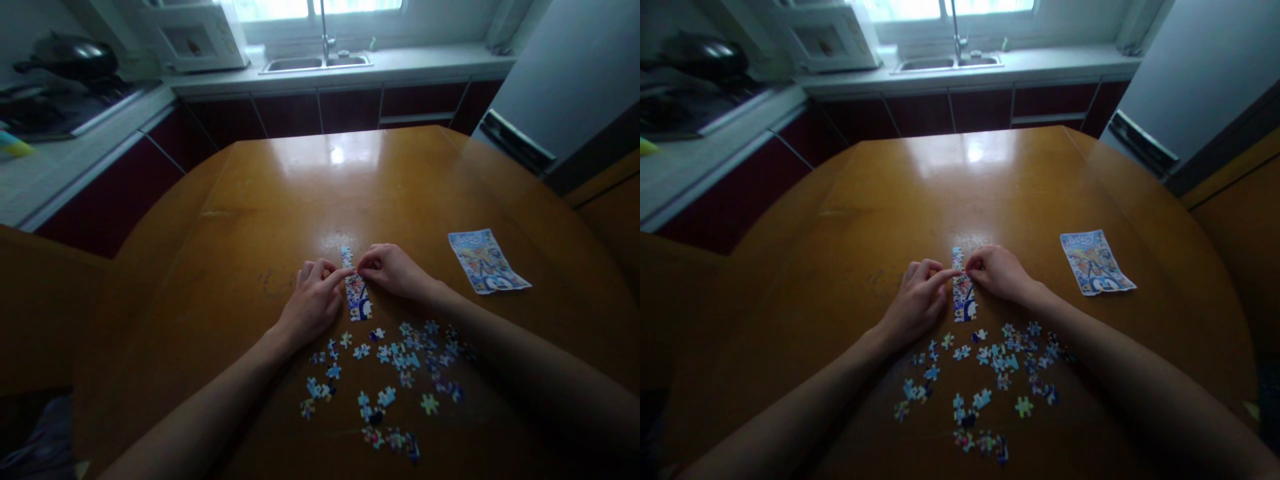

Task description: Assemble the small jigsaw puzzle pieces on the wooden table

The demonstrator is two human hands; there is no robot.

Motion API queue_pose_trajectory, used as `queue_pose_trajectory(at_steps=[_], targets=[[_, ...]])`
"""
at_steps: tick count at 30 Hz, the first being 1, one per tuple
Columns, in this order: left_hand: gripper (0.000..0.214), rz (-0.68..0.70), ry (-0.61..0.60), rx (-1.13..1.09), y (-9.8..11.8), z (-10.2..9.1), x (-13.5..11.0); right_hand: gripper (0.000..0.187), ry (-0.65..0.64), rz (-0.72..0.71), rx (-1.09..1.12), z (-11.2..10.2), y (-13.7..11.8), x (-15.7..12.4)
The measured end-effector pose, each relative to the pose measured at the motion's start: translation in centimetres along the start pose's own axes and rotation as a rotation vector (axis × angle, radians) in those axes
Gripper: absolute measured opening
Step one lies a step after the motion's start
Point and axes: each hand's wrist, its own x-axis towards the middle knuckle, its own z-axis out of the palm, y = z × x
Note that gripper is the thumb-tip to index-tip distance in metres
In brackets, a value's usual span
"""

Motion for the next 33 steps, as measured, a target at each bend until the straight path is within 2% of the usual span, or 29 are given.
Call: queue_pose_trajectory(at_steps=[4,7,10,20,29,33], targets=[[0.037,0.023,-0.012,0.043,0.0,0.0,0.0,0.010,-0.001,-0.006,0.061,-0.1,0.3,0.1],[0.035,0.026,-0.010,0.060,0.0,0.0,0.0,0.018,0.050,0.005,0.124,-0.5,0.8,0.1],[0.035,0.018,-0.029,0.062,0.1,-0.1,0.0,0.026,0.115,-0.011,0.078,-0.9,1.1,-0.1],[0.040,-0.028,0.055,-0.059,-0.1,0.0,0.1,0.025,0.045,-0.099,0.041,-0.9,1.6,-0.9],[0.040,-0.010,-0.012,-0.017,0.1,-0.3,0.2,0.024,0.004,-0.142,-0.022,-0.7,1.6,-1.2],[0.041,-0.025,-0.005,-0.030,0.1,-0.2,0.2,0.024,0.059,-0.098,0.050,-0.4,2.0,-1.0]])
